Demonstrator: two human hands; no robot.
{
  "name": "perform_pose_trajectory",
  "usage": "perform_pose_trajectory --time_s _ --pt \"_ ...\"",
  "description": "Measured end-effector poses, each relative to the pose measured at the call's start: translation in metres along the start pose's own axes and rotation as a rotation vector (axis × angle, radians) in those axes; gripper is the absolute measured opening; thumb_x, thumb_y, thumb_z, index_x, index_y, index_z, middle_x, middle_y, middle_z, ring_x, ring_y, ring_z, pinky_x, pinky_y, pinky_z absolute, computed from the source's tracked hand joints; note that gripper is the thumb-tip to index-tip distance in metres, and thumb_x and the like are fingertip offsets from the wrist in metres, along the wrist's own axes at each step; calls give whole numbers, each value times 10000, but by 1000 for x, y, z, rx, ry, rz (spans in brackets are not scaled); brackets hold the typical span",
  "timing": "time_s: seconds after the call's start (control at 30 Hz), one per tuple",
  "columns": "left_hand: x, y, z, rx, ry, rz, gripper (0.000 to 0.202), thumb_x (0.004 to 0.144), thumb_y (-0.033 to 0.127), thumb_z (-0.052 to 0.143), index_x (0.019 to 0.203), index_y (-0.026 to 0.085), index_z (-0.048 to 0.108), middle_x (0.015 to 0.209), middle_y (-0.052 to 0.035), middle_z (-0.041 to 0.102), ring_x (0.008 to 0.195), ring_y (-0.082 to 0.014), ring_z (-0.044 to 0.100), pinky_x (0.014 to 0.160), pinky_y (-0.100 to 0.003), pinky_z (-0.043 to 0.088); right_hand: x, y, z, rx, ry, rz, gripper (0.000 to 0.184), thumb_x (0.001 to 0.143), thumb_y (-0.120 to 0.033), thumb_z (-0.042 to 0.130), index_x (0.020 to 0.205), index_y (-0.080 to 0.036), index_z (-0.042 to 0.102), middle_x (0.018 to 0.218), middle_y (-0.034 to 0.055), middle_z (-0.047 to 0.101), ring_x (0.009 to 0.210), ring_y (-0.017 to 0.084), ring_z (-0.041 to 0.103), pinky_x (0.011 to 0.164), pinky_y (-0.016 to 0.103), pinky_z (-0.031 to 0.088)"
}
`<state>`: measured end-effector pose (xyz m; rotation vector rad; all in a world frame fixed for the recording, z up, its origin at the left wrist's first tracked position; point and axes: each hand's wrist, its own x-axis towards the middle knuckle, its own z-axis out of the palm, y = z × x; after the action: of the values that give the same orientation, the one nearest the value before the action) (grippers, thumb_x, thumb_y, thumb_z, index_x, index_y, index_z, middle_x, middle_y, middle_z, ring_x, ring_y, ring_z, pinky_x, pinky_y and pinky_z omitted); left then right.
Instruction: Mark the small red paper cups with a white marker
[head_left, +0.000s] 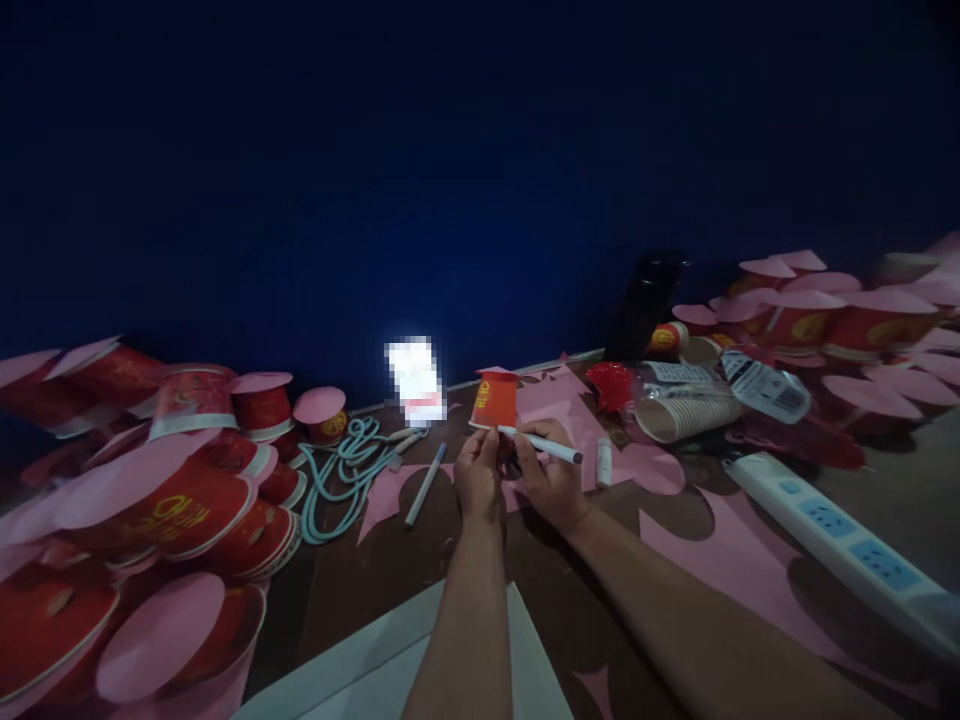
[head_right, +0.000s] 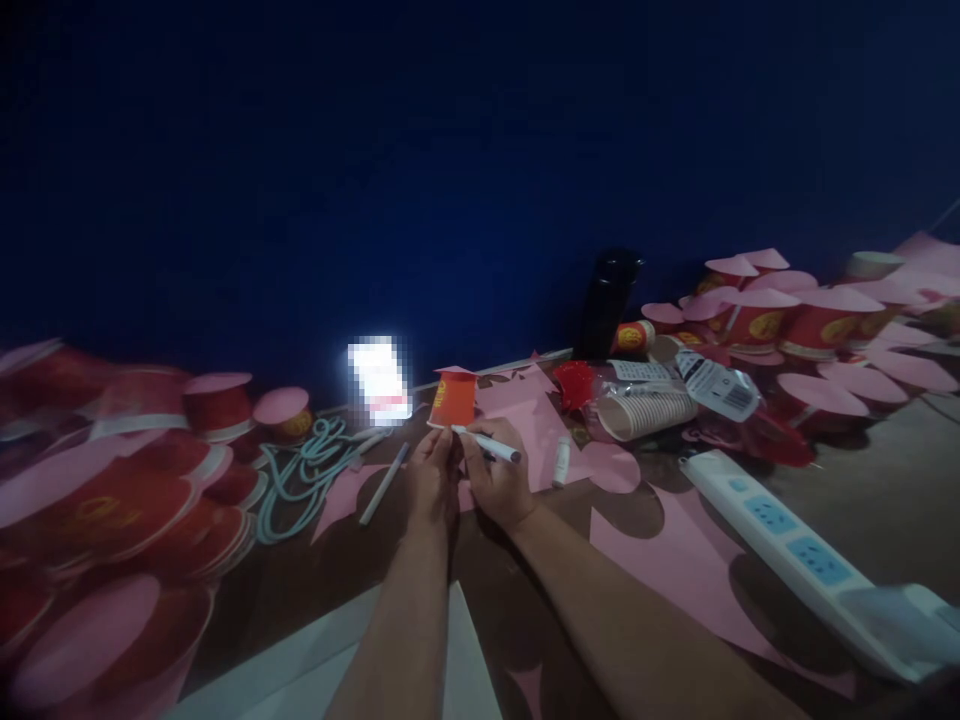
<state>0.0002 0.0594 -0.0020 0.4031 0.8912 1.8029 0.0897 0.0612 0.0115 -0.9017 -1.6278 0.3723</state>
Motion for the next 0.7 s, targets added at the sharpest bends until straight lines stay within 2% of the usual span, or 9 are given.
perform_pose_trajectory --time_s 0.23,0.53,0.7 --pt "1 -1 -1 57 33 -8 265 629 309 745 802 125 666 705 -16 652 603 -78 579 627 -195 436 1 1 -1 -91 2 -62 123 881 -274 499 924 -199 586 873 66 626 846 199 577 779 369 457" --pt "3 -3 -4 74 30 2 275 646 342 733 815 137 663 678 -1 637 580 -79 570 586 -192 419 0 1 0 -111 -1 -88 106 880 -260 498 899 -199 583 849 62 637 830 196 584 790 380 454" --pt "4 -4 -5 57 32 13 281 645 337 733 821 130 661 684 -5 637 589 -80 572 620 -205 433 0 1 0 -129 1 -94 124 883 -274 487 882 -199 586 826 62 634 817 198 584 784 381 458"
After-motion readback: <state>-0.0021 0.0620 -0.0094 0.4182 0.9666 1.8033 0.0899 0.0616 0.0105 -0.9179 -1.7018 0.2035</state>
